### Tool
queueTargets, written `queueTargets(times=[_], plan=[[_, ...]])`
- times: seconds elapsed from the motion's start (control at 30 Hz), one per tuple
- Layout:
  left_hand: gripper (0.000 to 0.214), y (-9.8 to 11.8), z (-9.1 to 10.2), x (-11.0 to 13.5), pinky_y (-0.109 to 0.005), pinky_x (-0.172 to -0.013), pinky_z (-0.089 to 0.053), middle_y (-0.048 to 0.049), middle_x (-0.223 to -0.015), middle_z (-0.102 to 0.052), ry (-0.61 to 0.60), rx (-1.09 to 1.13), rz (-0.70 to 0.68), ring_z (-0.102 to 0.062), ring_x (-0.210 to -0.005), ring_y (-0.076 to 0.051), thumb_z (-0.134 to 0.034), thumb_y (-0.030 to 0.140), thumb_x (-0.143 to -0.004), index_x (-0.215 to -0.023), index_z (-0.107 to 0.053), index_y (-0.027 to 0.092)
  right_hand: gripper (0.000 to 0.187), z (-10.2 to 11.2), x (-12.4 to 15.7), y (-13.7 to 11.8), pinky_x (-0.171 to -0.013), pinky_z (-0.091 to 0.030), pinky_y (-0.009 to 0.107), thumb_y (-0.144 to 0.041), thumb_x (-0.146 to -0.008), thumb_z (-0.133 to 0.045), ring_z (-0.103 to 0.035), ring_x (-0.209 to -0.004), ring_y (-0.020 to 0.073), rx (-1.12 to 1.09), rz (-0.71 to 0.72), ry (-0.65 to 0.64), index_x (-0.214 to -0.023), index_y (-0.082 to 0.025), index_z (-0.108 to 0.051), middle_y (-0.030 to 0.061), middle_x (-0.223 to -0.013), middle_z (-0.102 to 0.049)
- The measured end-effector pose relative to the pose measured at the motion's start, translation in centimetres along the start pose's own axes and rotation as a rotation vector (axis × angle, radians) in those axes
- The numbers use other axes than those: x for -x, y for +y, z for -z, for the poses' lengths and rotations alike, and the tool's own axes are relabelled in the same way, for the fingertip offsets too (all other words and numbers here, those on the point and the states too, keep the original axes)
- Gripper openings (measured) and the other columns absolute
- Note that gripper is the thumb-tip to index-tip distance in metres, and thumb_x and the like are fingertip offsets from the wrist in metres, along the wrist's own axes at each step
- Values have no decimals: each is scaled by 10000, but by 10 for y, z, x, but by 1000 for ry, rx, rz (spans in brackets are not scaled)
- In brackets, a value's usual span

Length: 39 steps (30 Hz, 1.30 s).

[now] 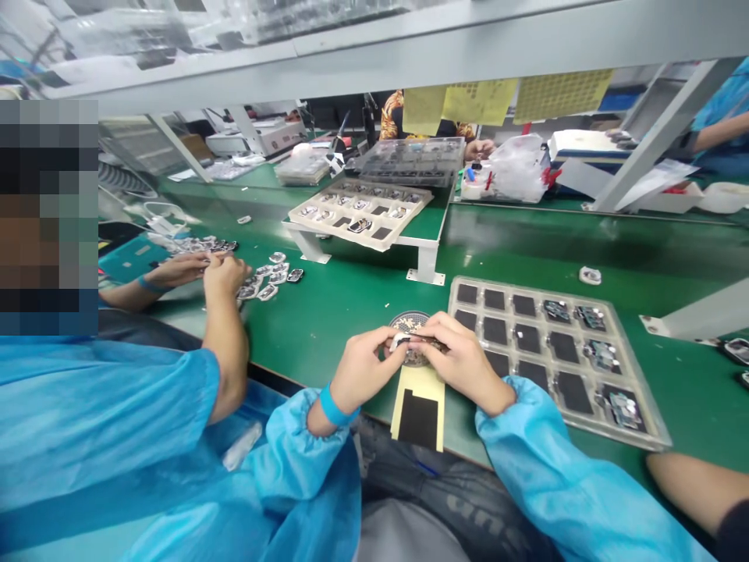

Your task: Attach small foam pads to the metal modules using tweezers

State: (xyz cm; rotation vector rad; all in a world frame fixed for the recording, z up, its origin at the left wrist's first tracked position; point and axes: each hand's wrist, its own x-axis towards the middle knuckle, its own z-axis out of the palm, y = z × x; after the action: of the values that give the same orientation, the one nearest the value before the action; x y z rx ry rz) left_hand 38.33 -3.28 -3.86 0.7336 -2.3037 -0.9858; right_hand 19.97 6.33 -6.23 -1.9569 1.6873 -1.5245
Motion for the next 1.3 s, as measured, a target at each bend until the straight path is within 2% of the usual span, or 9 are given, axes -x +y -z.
queueTargets(times=[0.2,0.37,0.47,0.6,0.7,0.83,0.97,1.1,1.3], plan=[[166,-1,-4,2,-254,-676,-417,3,-759,-664,-9,-23,10,-559,-680,-127,-625,311,-938,-993,-751,217,116,-1,3,-2,-798,-491,299,-249,-999,-588,-582,-923,153,-18,-79,-89,-1078,-190,-649,60,-995,-588],[262,-17,-13,7,-231,-601,-436,-6,-696,-661,18,230,216,-599,-635,-134,-611,403,-927,-941,-721,166,224,-2,2,-4,-770,-465,289,-357,-1027,-522,-558,-843,149,-65,-174,-87,-927,-171,-595,49,-914,-570],[301,-31,-12,13,-228,-612,-476,-7,-678,-664,32,284,295,-630,-630,-138,-583,435,-931,-960,-682,152,266,3,0,-1,-755,-443,282,-386,-1034,-496,-583,-852,154,120,-268,-121,-954,-180,-644,45,-927,-606],[293,-55,2,7,-236,-635,-466,-19,-704,-679,93,153,345,-628,-634,-139,-550,413,-943,-911,-684,155,282,8,2,4,-747,-418,292,-385,-1022,-498,-626,-930,187,375,-308,-210,-1037,-210,-719,56,-1008,-665],[226,-74,12,-26,-250,-689,-448,-43,-771,-696,132,15,361,-618,-712,-153,-611,339,-899,-827,-720,154,231,9,4,6,-743,-423,288,-384,-970,-583,-634,-903,183,384,-311,-162,-1025,-201,-713,50,-994,-678],[249,-90,19,-103,-276,-754,-466,-70,-778,-707,115,-74,398,-631,-760,-175,-653,331,-897,-801,-757,127,237,5,7,8,-730,-428,289,-418,-947,-612,-639,-875,184,368,-318,-151,-979,-200,-699,44,-970,-685],[342,-96,22,-167,-357,-920,-502,-116,-1011,-727,230,-125,452,-662,-948,-208,-639,408,-944,-1042,-731,94,298,4,9,13,-750,-448,310,-481,-968,-575,-646,-883,194,348,-328,-162,-1001,-213,-703,45,-988,-688],[430,-107,11,-186,-395,-1070,-425,-204,-1343,-620,399,-189,482,-568,-1255,-275,-541,344,-1002,-1339,-605,84,315,5,10,14,-743,-475,314,-488,-985,-548,-650,-872,203,320,-297,-149,-970,-208,-694,57,-969,-694],[401,-128,-9,-191,-394,-1036,-441,-151,-1305,-658,377,-254,435,-572,-1242,-309,-566,376,-979,-1308,-647,159,329,4,13,16,-813,-533,345,-517,-972,-565,-677,-946,226,249,-362,-148,-1006,-218,-700,69,-1038,-721]])
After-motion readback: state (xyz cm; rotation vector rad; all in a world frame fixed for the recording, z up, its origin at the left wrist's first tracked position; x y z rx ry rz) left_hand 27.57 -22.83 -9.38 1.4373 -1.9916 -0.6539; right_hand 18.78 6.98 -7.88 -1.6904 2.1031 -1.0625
